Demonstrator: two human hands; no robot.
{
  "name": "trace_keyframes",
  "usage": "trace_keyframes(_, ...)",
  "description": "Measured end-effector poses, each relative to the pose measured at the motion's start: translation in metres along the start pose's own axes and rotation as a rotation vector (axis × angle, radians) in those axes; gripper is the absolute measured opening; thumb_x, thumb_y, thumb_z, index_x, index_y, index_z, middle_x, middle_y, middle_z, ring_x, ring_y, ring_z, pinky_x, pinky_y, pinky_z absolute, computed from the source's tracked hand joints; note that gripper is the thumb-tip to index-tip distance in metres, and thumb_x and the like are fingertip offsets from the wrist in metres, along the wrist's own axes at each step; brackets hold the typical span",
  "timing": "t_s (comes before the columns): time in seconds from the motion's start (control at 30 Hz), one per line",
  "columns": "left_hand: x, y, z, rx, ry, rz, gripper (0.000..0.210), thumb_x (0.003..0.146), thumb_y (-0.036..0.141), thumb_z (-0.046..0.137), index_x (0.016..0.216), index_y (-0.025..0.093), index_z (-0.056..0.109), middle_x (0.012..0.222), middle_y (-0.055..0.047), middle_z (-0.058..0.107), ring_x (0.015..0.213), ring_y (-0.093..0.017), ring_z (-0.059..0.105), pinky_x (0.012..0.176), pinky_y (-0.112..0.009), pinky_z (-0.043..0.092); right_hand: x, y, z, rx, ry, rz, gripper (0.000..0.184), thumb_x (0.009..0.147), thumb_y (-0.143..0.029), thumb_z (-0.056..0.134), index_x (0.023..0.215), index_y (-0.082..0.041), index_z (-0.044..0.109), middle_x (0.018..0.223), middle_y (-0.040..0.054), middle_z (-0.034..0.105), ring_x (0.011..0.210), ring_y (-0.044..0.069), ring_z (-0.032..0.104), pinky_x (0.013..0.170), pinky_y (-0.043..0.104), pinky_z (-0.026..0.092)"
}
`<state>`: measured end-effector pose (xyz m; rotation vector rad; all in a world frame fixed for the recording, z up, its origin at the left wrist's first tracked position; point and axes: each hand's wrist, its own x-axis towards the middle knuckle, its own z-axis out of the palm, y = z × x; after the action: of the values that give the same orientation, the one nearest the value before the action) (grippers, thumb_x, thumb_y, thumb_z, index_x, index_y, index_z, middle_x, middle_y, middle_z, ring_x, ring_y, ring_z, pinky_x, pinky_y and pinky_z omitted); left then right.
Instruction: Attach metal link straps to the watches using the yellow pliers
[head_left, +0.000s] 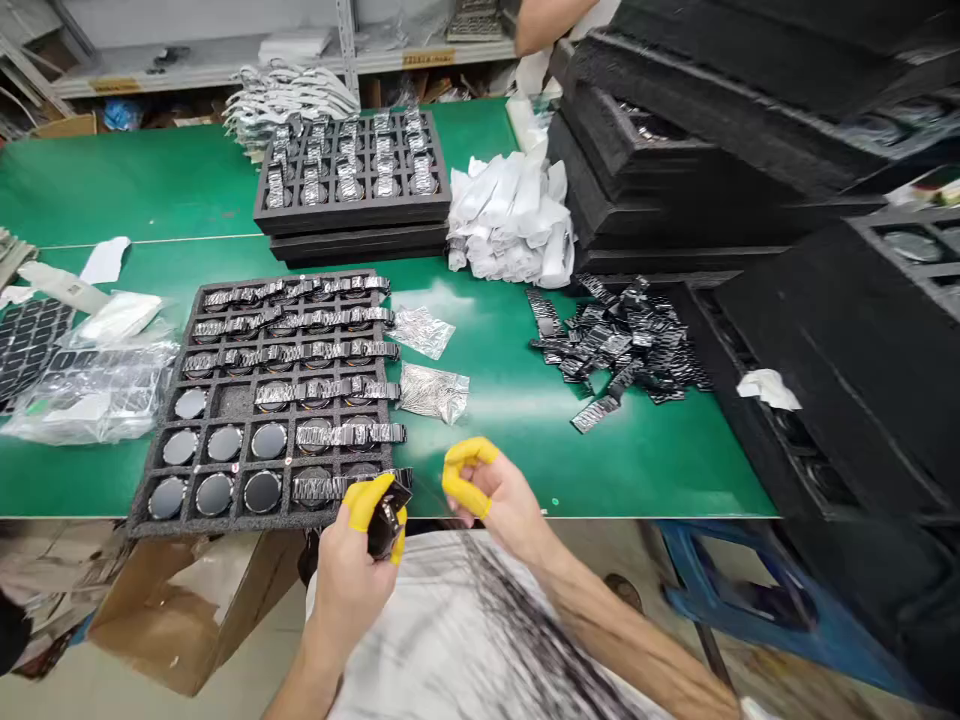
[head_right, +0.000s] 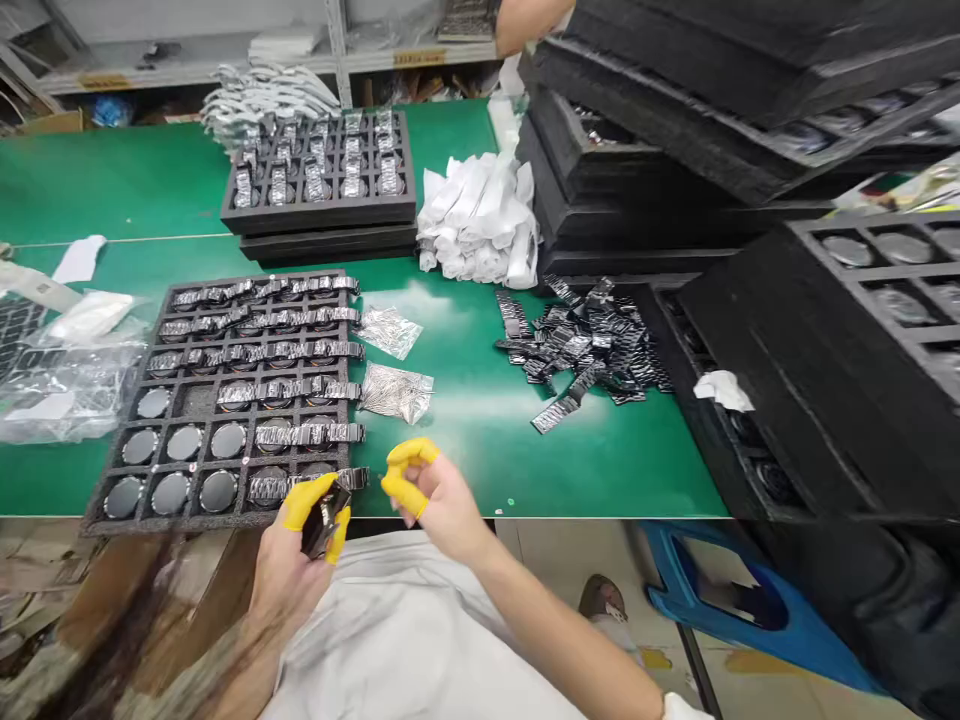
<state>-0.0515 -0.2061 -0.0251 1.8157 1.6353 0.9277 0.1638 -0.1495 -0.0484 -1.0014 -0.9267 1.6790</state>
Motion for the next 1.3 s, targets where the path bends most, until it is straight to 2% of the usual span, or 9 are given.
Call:
trace_keyframes(0.17,0.004,0.007,0.002,0.168,-0.037,0.145,0.054,0.095,0.011,0.058,0.147,0.026,0.055,0.124,-0.008,0.07,0.104,-0.02,0.076,0.088,-0.027,0.061,-0.02,0.018,0.043,0.307,-0.068,0.052,0.048,0.08,-0.049,0.091,0.105,-0.024,0.059,0.073,-0.0063,0.057,0.05,0.008,0.049,0.036,0.017,0.036)
trace_keyframes(0.4,0.003,0.01,-0.004,0.183,-0.042,0.193,0.059,0.093,0.008,0.058,0.148,0.027,0.054,0.122,-0.007,0.069,0.1,-0.02,0.076,0.085,-0.026,0.061,-0.013,0.02,0.032,0.34,-0.062,0.116,0.039,0.084,-0.039,0.089,0.103,-0.024,0.059,0.075,-0.0059,0.058,0.052,0.008,0.05,0.038,0.016,0.036)
trace_keyframes(0.63,-0.005,0.005,-0.004,0.064,-0.085,0.163,0.06,0.092,0.009,0.06,0.149,0.029,0.056,0.123,-0.007,0.069,0.103,-0.021,0.074,0.087,-0.027,0.061,-0.012,0.024,0.041,0.377,-0.09,0.17,0.048,0.079,-0.052,0.091,0.094,-0.024,0.055,0.071,-0.0078,0.056,0.043,0.007,0.044,0.033,0.017,0.03)
trace_keyframes(0.73,-0.007,0.004,-0.007,-0.14,-0.174,0.06,0.055,0.094,0.016,0.065,0.147,0.029,0.06,0.126,-0.008,0.07,0.109,-0.021,0.073,0.094,-0.03,0.061,-0.01,0.029,0.039,0.282,-0.046,0.08,0.052,0.075,-0.057,0.093,0.088,-0.024,0.055,0.068,-0.0081,0.053,0.045,0.008,0.043,0.037,0.019,0.034)
trace_keyframes(0.83,-0.008,0.005,-0.008,-0.364,-0.258,-0.113,0.043,0.097,0.029,0.07,0.14,0.026,0.07,0.126,-0.009,0.073,0.108,-0.023,0.073,0.097,-0.033,0.061,-0.009,0.033,0.031,0.123,-0.012,-0.101,0.058,0.063,-0.061,0.098,0.099,-0.024,0.069,0.089,0.0006,0.063,0.072,0.015,0.06,0.056,0.025,0.05)
trace_keyframes(0.93,-0.008,0.007,-0.008,-0.565,-0.355,-0.287,0.037,0.094,0.04,0.076,0.127,0.021,0.078,0.112,-0.01,0.078,0.093,-0.022,0.074,0.087,-0.033,0.063,-0.01,0.032,0.022,-0.043,-0.116,-0.229,0.044,0.074,-0.059,0.093,0.102,-0.028,0.078,0.122,0.0093,0.067,0.104,0.024,0.063,0.084,0.036,0.056)
trace_keyframes(1.07,-0.007,0.006,-0.008,-0.724,-0.295,-0.432,0.048,0.091,0.046,0.079,0.132,0.021,0.074,0.11,-0.01,0.08,0.084,-0.02,0.074,0.075,-0.029,0.062,-0.016,0.026,0.022,0.102,-0.147,-0.22,0.031,0.086,-0.056,0.085,0.086,-0.027,0.074,0.121,0.0088,0.072,0.113,0.026,0.065,0.101,0.044,0.051)
trace_keyframes(1.17,-0.001,0.004,-0.015,-0.624,-0.125,-0.311,0.043,0.098,0.037,0.072,0.139,0.026,0.069,0.131,-0.01,0.075,0.108,-0.025,0.075,0.094,-0.035,0.062,-0.025,0.023,0.03,0.422,-0.205,-0.067,0.037,0.091,-0.061,0.077,0.09,-0.026,0.066,0.085,0.0037,0.075,0.079,0.021,0.069,0.088,0.042,0.054)
trace_keyframes(1.3,0.012,0.004,-0.027,-0.233,-0.212,0.073,0.049,0.1,0.013,0.059,0.144,0.033,0.067,0.151,-0.008,0.063,0.134,-0.026,0.065,0.112,-0.039,0.055,-0.032,0.023,0.043,0.468,-0.394,0.157,0.046,0.087,-0.062,0.081,0.082,-0.02,0.064,0.058,-0.0014,0.065,0.049,0.014,0.055,0.064,0.032,0.05)
